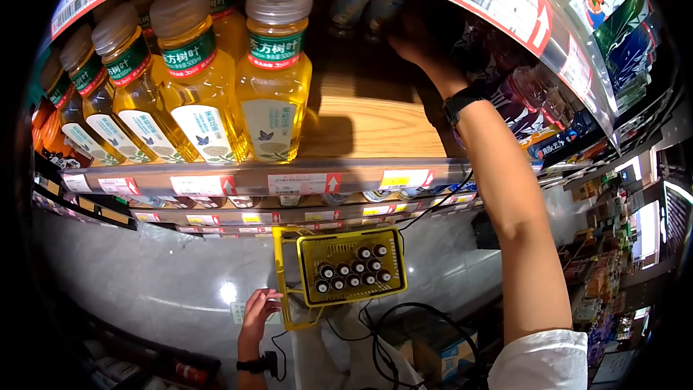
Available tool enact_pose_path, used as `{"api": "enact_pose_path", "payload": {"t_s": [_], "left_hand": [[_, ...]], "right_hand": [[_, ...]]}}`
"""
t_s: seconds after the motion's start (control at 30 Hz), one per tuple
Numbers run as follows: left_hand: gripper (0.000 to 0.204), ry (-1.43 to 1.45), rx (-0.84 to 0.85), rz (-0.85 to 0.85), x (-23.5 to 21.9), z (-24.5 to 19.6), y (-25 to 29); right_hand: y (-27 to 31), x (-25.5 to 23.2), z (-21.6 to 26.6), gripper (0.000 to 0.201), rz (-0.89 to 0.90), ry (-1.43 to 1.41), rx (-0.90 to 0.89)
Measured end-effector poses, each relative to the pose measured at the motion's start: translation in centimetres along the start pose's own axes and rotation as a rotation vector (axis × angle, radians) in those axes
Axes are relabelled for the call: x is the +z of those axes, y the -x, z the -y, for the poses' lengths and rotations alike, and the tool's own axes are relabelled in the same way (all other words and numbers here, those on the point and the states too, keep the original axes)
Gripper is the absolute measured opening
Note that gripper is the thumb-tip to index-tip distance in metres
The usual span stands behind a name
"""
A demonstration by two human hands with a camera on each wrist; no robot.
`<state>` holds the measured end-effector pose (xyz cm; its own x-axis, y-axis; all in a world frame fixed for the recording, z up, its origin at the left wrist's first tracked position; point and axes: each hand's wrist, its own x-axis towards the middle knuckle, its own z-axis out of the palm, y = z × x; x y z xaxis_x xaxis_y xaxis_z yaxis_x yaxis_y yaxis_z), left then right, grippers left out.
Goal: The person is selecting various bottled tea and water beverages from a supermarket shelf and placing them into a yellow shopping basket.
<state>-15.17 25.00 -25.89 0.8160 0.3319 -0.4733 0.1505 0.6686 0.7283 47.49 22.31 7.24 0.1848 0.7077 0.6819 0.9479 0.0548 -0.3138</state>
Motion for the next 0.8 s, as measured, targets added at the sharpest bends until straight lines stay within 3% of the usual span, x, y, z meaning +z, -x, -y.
{"api": "enact_pose_path", "payload": {"t_s": [0.07,0.13,0.2,0.23,0.27,0.33,0.4,0.43,0.47,0.5,0.53,0.57,0.6,0.63,0.67,0.8], "left_hand": [[0.039,-0.021,0.009,0.021,0.9,0.2,0.0],[0.04,-0.027,-0.021,0.023,1.7,0.2,0.0],[0.04,-0.027,-0.049,0.024,2.6,0.2,0.1],[0.036,0.013,-0.063,0.024,3.1,0.4,0.1],[0.031,0.057,-0.079,0.021,3.7,0.6,0.2],[0.027,0.065,-0.032,-0.013,4.6,1.7,0.2],[0.019,0.041,0.044,-0.074,4.6,4.3,0.3],[0.005,-0.064,0.171,-0.047,5.1,4.7,0.7],[0.013,-0.197,0.322,-0.094,8.0,2.7,0.9],[0.017,-0.567,0.444,-0.123,10.7,0.7,1.8],[0.015,-0.938,0.653,0.034,12.6,-2.1,1.8],[0.02,-1.086,0.89,0.068,15.5,-3.2,2.1],[0.019,-1.194,0.974,0.166,17.8,-4.0,2.1],[0.019,-1.274,1.037,0.302,18.6,-3.7,1.3],[0.019,-1.298,1.127,0.33,20.9,-4.7,1.1],[0.017,-1.419,1.163,0.386,25.2,-4.7,0.2]], "right_hand": [[-1.0,0.3,-2.1,0.069,0.013,0.133,0.109],[-0.4,0.6,-2.3,0.069,0.018,0.058,0.133],[-0.3,0.6,2.5,0.067,0.158,-0.126,0.37],[-0.7,-0.2,5.7,0.068,0.25,-0.018,0.56],[0.3,-0.4,6.3,0.068,0.258,-0.029,0.559],[2.8,-0.4,7.2,0.068,0.138,0.438,0.369],[4.2,-0.9,12.4,0.044,-0.127,-0.226,0.714],[5.4,-1.6,17.0,0.043,-0.075,-0.207,0.534],[7.7,-2.5,21.2,0.042,-0.024,-0.207,0.367],[11.1,-2.9,23.7,0.04,0.055,-0.348,0.413],[14.1,-3.6,25.5,0.038,0.115,-0.477,0.452],[17.5,-3.8,26.3,0.039,0.365,-0.59,0.477],[20.7,-3.8,26.6,0.039,0.61,-0.693,0.482],[22.9,-2.1,26.8,0.043,0.715,-0.646,0.427],[24.3,-0.6,26.7,0.048,0.806,-0.589,0.362],[30.3,0.0,26.1,0.07,0.795,-0.807,0.535]]}}
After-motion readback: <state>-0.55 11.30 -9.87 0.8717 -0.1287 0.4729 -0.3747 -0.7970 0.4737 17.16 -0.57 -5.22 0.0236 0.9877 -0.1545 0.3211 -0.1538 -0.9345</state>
